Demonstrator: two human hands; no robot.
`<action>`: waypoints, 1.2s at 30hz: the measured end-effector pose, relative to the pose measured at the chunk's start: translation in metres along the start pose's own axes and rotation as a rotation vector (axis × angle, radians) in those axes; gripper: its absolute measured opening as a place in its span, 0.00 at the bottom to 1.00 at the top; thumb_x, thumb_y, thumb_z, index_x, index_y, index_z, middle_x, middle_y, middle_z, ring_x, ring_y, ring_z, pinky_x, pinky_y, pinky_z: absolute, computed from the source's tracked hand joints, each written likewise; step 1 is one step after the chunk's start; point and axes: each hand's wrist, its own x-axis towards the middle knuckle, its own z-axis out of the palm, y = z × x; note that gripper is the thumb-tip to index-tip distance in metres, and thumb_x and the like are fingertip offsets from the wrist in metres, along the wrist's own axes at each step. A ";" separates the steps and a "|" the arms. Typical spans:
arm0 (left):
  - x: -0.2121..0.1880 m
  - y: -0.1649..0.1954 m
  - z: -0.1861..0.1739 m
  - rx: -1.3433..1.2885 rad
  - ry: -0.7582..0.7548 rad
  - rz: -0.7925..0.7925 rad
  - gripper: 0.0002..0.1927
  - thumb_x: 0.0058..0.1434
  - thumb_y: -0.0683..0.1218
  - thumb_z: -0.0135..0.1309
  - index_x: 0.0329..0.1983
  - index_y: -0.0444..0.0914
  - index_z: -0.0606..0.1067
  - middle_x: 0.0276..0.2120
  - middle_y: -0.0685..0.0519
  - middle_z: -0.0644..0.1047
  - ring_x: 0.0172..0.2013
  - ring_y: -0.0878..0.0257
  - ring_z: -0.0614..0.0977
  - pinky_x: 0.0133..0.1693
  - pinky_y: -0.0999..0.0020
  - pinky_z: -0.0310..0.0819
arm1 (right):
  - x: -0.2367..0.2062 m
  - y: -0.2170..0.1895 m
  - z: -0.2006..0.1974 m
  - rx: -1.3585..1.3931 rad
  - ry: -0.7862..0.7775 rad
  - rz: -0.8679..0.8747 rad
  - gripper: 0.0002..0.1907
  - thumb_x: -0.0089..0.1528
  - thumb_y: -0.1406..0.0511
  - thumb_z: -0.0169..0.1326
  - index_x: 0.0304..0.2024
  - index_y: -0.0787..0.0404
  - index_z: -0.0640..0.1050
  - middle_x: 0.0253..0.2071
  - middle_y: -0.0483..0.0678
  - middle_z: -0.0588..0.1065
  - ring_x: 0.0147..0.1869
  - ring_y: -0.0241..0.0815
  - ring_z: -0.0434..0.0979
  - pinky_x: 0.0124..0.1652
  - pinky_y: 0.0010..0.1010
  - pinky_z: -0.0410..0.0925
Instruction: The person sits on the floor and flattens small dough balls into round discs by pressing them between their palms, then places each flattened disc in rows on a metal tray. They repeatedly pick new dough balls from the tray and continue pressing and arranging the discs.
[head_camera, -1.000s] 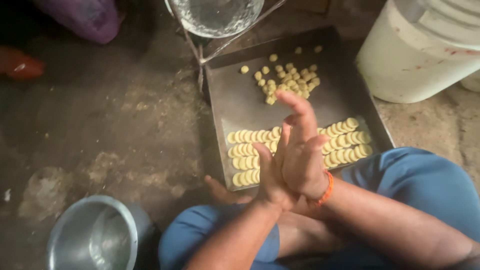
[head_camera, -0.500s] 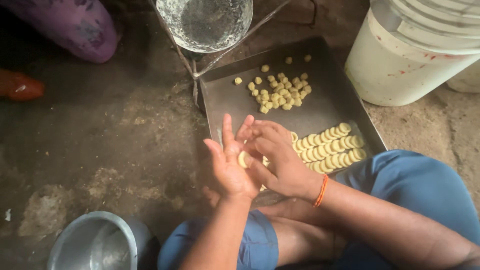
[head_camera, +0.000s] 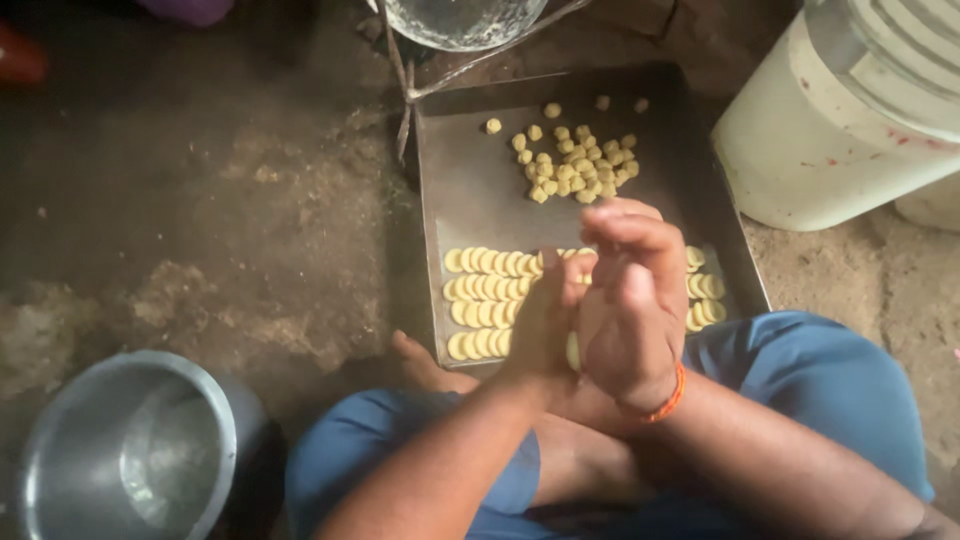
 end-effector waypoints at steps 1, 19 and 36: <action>-0.004 -0.005 0.005 -0.011 -0.066 0.061 0.30 0.70 0.66 0.43 0.58 0.38 0.70 0.49 0.53 0.73 0.51 0.63 0.74 0.51 0.64 0.71 | -0.007 0.002 0.002 0.103 0.009 -0.010 0.20 0.74 0.56 0.48 0.62 0.63 0.71 0.61 0.51 0.67 0.63 0.43 0.65 0.57 0.32 0.62; 0.002 -0.025 -0.005 -0.200 -0.312 0.021 0.54 0.62 0.79 0.21 0.81 0.41 0.47 0.69 0.49 0.62 0.71 0.59 0.62 0.68 0.63 0.57 | -0.009 0.012 0.020 -0.114 0.010 -0.372 0.32 0.70 0.42 0.41 0.56 0.61 0.71 0.56 0.58 0.70 0.52 0.47 0.72 0.51 0.34 0.67; 0.033 0.034 -0.043 -0.099 0.363 0.292 0.33 0.65 0.63 0.47 0.67 0.40 0.68 0.57 0.48 0.70 0.51 0.58 0.72 0.51 0.58 0.74 | 0.062 0.011 -0.048 -0.581 -0.608 0.478 0.12 0.61 0.66 0.63 0.45 0.63 0.79 0.40 0.47 0.81 0.45 0.34 0.80 0.45 0.30 0.74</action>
